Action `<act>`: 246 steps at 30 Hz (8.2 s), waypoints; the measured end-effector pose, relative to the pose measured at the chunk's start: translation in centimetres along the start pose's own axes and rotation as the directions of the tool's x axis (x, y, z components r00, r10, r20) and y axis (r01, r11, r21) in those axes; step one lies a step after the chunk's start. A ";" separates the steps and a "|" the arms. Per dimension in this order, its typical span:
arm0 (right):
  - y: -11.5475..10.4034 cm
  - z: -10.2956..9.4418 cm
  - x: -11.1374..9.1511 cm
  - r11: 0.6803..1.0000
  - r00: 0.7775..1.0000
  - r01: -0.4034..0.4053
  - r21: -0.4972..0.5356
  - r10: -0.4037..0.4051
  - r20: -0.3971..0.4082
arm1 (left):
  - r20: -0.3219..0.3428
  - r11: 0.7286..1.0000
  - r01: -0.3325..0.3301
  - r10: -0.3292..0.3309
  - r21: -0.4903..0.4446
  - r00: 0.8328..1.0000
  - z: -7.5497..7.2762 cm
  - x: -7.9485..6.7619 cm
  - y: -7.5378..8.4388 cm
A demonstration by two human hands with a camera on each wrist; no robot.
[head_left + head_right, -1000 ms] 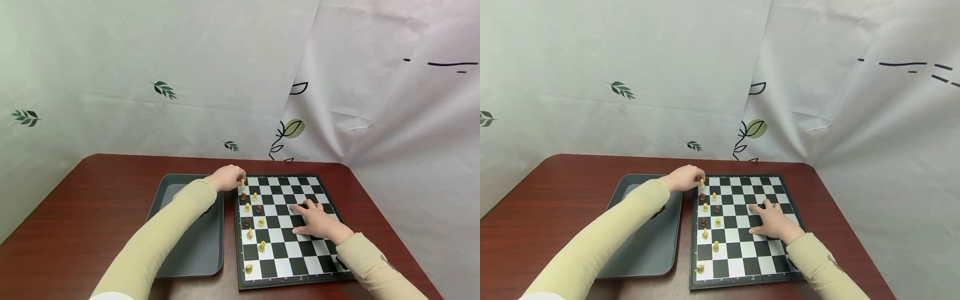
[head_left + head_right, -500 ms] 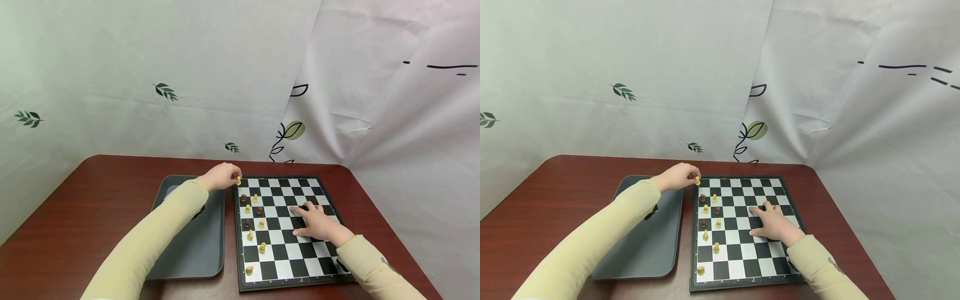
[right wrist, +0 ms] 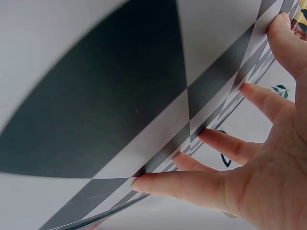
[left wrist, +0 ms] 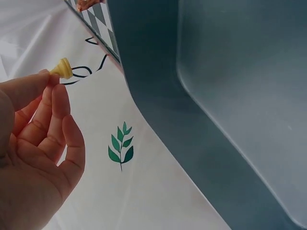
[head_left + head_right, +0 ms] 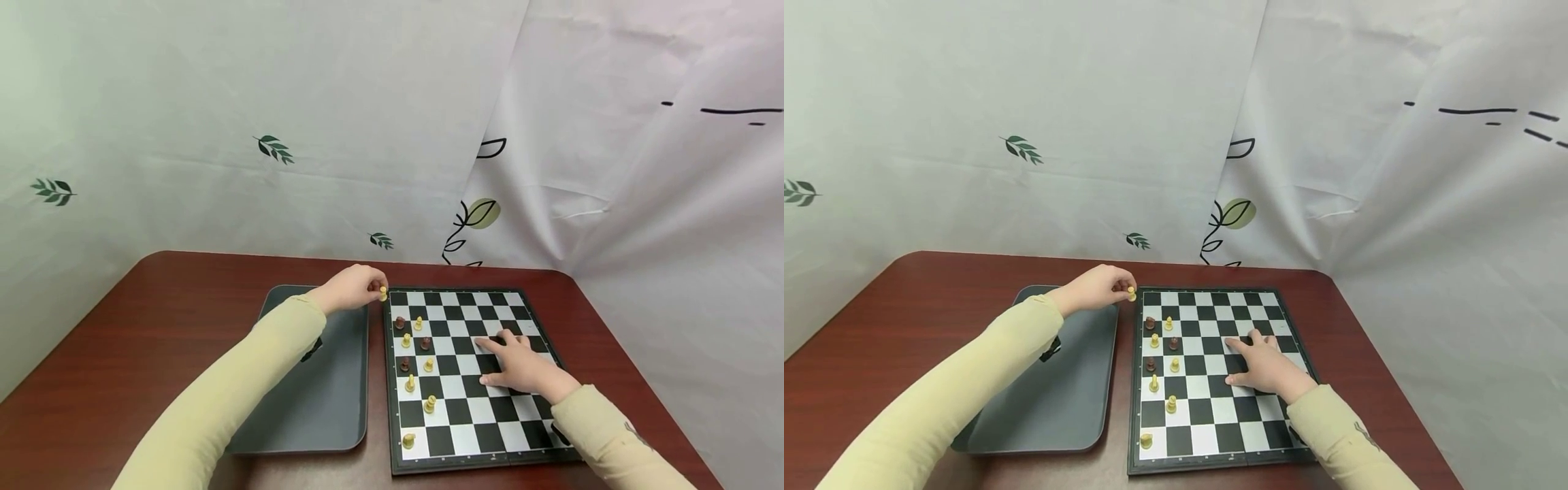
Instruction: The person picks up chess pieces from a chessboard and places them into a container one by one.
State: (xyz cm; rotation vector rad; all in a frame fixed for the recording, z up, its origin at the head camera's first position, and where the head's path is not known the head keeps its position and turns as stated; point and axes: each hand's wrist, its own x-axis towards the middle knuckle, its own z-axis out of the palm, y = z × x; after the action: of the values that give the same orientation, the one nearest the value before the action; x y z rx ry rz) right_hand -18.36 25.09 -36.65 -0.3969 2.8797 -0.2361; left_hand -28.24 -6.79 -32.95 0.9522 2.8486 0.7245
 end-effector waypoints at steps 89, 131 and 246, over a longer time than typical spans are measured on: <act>-0.3 0.1 -0.3 1.000 1.000 -0.011 0.010 0.011 -0.011 | 0.066 0.992 0.121 -0.119 -0.035 0.991 2.4 -3.2 -5.7; -0.1 0.3 -0.4 1.000 1.000 -0.011 -0.001 0.011 -0.006 | 0.023 0.988 0.124 -0.122 -0.098 0.992 0.8 -3.6 -4.1; -0.3 0.3 -0.5 1.000 1.000 0.018 -0.024 -0.018 0.010 | 0.267 0.994 -0.066 0.040 0.090 0.963 3.7 1.5 2.1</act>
State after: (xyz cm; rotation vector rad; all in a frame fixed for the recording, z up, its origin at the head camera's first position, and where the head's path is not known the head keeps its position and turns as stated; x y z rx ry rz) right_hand -17.76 24.92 -36.84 -0.4269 2.8732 -0.2022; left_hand -27.60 -2.88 -35.20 1.0540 2.6530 0.4261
